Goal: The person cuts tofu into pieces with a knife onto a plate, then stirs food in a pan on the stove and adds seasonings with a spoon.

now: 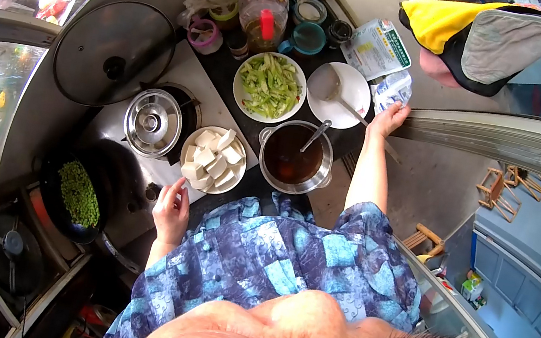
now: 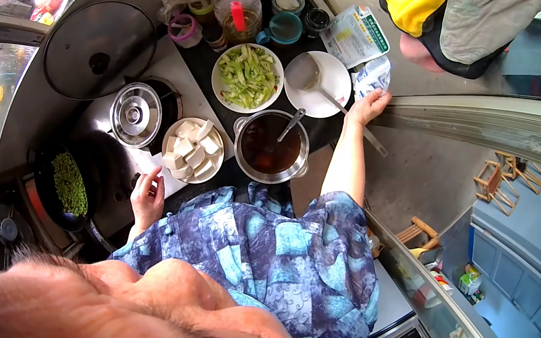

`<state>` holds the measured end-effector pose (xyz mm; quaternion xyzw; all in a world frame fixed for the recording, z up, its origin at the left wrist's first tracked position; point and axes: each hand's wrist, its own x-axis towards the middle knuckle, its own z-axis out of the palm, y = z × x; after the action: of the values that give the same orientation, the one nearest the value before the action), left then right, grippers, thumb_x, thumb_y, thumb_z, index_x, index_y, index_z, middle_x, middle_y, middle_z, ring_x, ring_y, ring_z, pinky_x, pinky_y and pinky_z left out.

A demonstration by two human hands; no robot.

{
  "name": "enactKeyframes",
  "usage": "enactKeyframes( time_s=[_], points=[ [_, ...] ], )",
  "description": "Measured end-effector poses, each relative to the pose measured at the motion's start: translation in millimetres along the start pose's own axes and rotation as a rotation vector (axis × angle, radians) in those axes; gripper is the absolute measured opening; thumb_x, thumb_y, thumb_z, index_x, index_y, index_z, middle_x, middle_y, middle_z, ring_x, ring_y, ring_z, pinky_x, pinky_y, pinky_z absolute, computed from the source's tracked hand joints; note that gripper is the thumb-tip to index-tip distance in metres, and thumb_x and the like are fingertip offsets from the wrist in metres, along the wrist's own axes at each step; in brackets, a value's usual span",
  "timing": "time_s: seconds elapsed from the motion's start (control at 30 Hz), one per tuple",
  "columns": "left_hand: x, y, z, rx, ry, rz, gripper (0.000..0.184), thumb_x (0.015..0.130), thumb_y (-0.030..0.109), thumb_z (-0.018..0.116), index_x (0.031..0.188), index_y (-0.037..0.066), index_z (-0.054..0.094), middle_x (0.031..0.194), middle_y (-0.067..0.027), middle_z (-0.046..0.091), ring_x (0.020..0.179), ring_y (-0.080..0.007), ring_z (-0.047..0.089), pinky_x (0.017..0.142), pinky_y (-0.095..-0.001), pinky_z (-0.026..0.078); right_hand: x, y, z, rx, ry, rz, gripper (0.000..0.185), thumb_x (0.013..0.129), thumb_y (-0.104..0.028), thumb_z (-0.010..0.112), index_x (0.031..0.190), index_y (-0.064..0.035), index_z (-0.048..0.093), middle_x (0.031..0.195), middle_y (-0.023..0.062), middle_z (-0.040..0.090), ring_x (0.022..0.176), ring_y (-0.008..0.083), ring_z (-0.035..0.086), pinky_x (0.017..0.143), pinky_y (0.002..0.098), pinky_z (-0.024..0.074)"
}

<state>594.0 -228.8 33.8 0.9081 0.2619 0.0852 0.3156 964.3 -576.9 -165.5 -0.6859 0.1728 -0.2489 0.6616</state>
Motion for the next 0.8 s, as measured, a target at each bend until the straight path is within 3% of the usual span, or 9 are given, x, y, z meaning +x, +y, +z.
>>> enactKeyframes(
  time_s=[0.1,0.2,0.3,0.37,0.4,0.47,0.57,0.73,0.8],
  points=[
    [0,1,2,-0.010,-0.002,0.000,0.029,0.083,-0.002,0.063,0.110,0.007,0.065,0.078,-0.0060,0.057,0.052,-0.0137,0.053,0.050,-0.0267,0.046,4,13,4,-0.121,0.049,0.166,0.029,0.096,-0.004,0.045,0.124,0.0011,0.043,0.117,0.0153,0.055,0.103,0.0222,0.055,0.091,0.0330,0.0431],
    [-3,2,0,-0.018,-0.001,-0.021,0.029,0.083,-0.002,0.064,0.111,0.007,0.065,0.079,-0.0060,0.058,0.052,-0.0138,0.053,0.051,-0.0267,0.046,-6,-5,2,-0.214,0.144,0.130,0.039,0.092,0.004,0.045,0.130,0.0019,0.039,0.124,0.0174,0.052,0.109,0.0261,0.054,0.096,0.0333,0.0418],
    [-6,-5,-1,-0.024,0.013,-0.036,0.029,0.083,-0.002,0.064,0.111,0.007,0.065,0.079,-0.0060,0.057,0.052,-0.0138,0.053,0.051,-0.0267,0.047,-32,-69,18,-0.493,0.245,-0.448,0.043,0.087,0.004,0.049,0.129,0.0042,0.040,0.122,0.0210,0.051,0.111,0.0349,0.052,0.099,0.0432,0.0387],
    [-8,-6,-4,-0.019,0.022,-0.044,0.029,0.083,-0.001,0.064,0.110,0.006,0.065,0.078,-0.0060,0.057,0.052,-0.0141,0.053,0.051,-0.0270,0.046,-40,-98,42,-0.456,-0.038,-0.650,0.029,0.088,-0.003,0.054,0.117,0.0023,0.050,0.110,0.0163,0.058,0.103,0.0300,0.055,0.091,0.0393,0.0423],
    [-8,-7,-5,-0.017,0.029,-0.045,0.028,0.083,-0.001,0.064,0.110,0.006,0.065,0.078,-0.0061,0.057,0.052,-0.0142,0.053,0.051,-0.0271,0.046,-45,-107,65,-0.234,-0.274,-0.458,0.022,0.087,-0.004,0.058,0.109,-0.0016,0.057,0.104,0.0117,0.061,0.097,0.0272,0.058,0.087,0.0368,0.0448],
    [-9,-8,-6,-0.019,0.040,-0.048,0.028,0.083,-0.001,0.064,0.110,0.006,0.065,0.079,-0.0062,0.057,0.052,-0.0143,0.053,0.051,-0.0273,0.046,-39,-110,113,-0.325,-0.560,-0.528,0.019,0.083,-0.005,0.063,0.102,-0.0067,0.064,0.099,0.0091,0.064,0.091,0.0265,0.060,0.081,0.0342,0.0473],
    [-11,-5,-10,-0.013,0.067,-0.065,0.027,0.083,-0.001,0.064,0.110,0.006,0.065,0.079,-0.0067,0.058,0.052,-0.0145,0.053,0.051,-0.0274,0.046,-25,-98,180,-0.586,-0.598,-0.804,0.012,0.081,-0.012,0.063,0.089,-0.0152,0.071,0.091,0.0045,0.067,0.094,0.0263,0.059,0.081,0.0393,0.0447],
    [-19,1,-13,0.001,0.123,-0.134,0.027,0.084,-0.001,0.063,0.110,0.006,0.065,0.079,-0.0074,0.058,0.052,-0.0150,0.054,0.051,-0.0274,0.046,-9,-79,248,-1.189,-0.908,-0.796,0.021,0.086,-0.027,0.057,0.100,-0.0230,0.073,0.098,0.0056,0.068,0.102,0.0266,0.059,0.089,0.0438,0.0439],
    [-25,2,-12,0.004,0.142,-0.171,0.026,0.084,-0.001,0.062,0.109,0.006,0.065,0.079,-0.0074,0.058,0.052,-0.0153,0.054,0.051,-0.0272,0.046,-5,-75,260,-1.204,-0.949,-0.674,0.024,0.087,-0.034,0.057,0.102,-0.0260,0.073,0.102,0.0059,0.068,0.105,0.0271,0.059,0.091,0.0445,0.0439]
  ],
)
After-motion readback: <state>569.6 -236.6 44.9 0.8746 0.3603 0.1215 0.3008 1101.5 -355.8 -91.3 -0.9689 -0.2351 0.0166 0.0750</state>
